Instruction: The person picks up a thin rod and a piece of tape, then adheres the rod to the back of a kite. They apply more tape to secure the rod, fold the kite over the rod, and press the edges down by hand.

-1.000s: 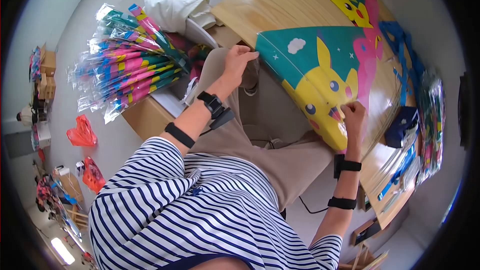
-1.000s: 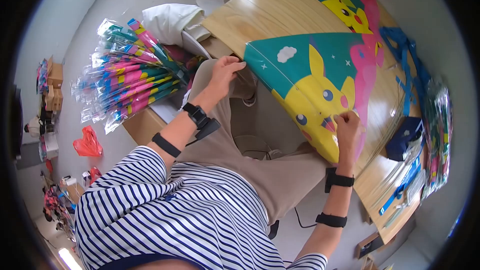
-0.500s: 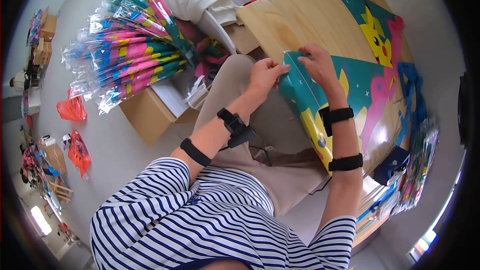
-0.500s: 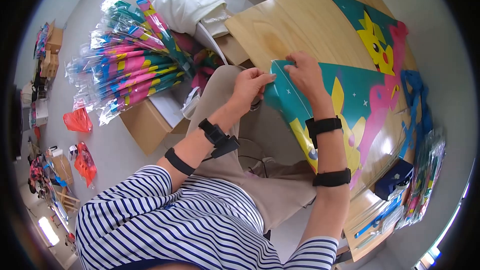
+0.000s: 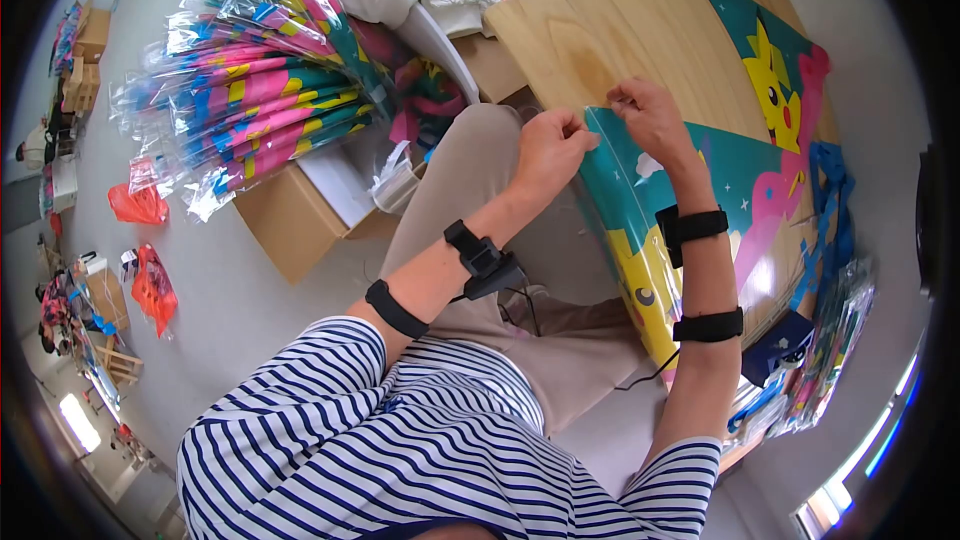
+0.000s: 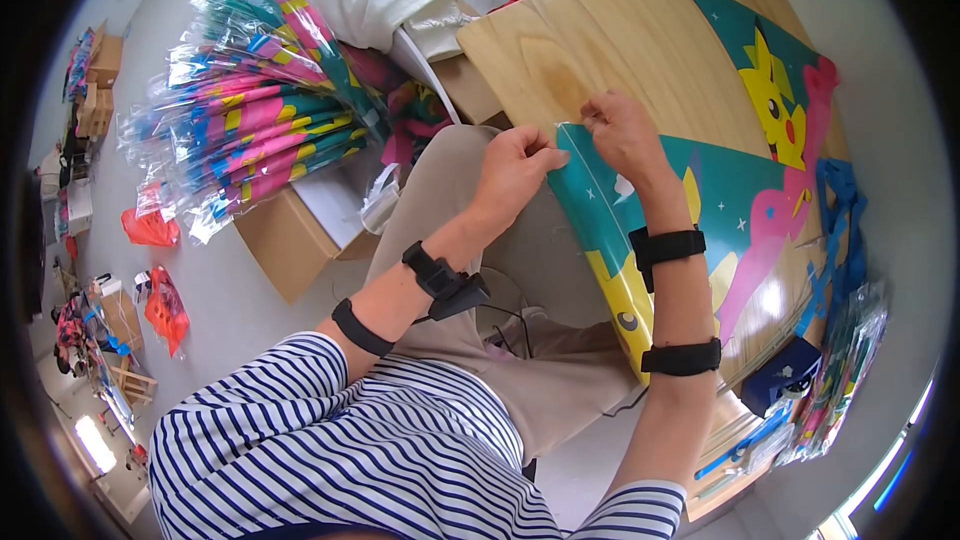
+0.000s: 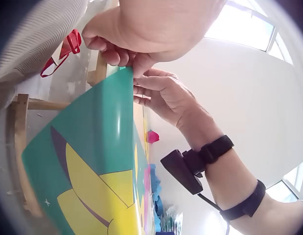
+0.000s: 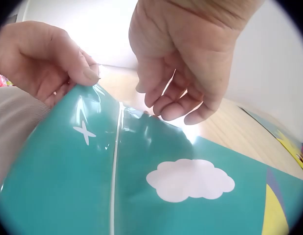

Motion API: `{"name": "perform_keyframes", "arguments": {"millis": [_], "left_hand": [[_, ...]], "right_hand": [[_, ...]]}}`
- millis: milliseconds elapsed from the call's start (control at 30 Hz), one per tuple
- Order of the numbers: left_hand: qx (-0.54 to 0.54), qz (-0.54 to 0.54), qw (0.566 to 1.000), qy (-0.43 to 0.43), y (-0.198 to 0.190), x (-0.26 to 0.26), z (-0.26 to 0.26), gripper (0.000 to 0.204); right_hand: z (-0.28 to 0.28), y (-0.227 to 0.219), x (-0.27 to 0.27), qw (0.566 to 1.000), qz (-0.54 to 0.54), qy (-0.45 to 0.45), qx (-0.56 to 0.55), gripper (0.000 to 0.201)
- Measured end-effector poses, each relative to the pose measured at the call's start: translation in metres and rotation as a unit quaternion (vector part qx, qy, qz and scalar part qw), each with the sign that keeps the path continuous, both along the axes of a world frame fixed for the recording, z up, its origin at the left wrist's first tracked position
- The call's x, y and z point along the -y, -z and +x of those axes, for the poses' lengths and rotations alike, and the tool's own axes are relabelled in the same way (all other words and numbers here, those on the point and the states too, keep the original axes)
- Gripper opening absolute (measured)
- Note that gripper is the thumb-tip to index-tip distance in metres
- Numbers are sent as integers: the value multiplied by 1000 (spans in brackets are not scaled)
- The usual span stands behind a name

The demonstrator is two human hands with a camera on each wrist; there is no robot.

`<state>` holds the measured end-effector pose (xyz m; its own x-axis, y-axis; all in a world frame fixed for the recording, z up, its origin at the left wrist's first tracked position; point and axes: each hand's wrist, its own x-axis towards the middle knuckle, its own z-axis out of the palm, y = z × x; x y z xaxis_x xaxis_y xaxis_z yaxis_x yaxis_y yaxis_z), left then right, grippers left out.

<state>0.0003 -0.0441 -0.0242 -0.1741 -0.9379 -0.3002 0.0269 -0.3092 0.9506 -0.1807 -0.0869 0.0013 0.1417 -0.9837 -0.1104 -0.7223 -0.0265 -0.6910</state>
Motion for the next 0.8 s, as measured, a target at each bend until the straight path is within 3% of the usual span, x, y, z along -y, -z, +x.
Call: {"name": "perform_keyframes", "arguments": {"millis": [133,233,333,500,633,700,800], "left_hand": [[-3,53,998,-20,-4,3,-2,22],[-13,72,997,24,-5,8,0,18],[-153,141,978,21,-4,9,-1,10],[-172,142,975,23,2,8,-1,8],[-192,151,966,79,-14,-2,-9,8],[-207,148,965,64,-18,-4,-9,7],[-214,132,964,83,-17,-3,-8,6]], "right_hand": [[-1,0,1,1000,2,-10,-10,11],[0,-2,1,1000,-5,-15,-17,11],[0,-3,0,1000,-7,-12,-18,11],[-3,-5,-1,1000,17,6,11,12],[-6,-5,2,999,46,-7,21,14],[-6,-11,2,998,53,-11,19,15],[-15,-14,0,982,150,19,117,19]]}}
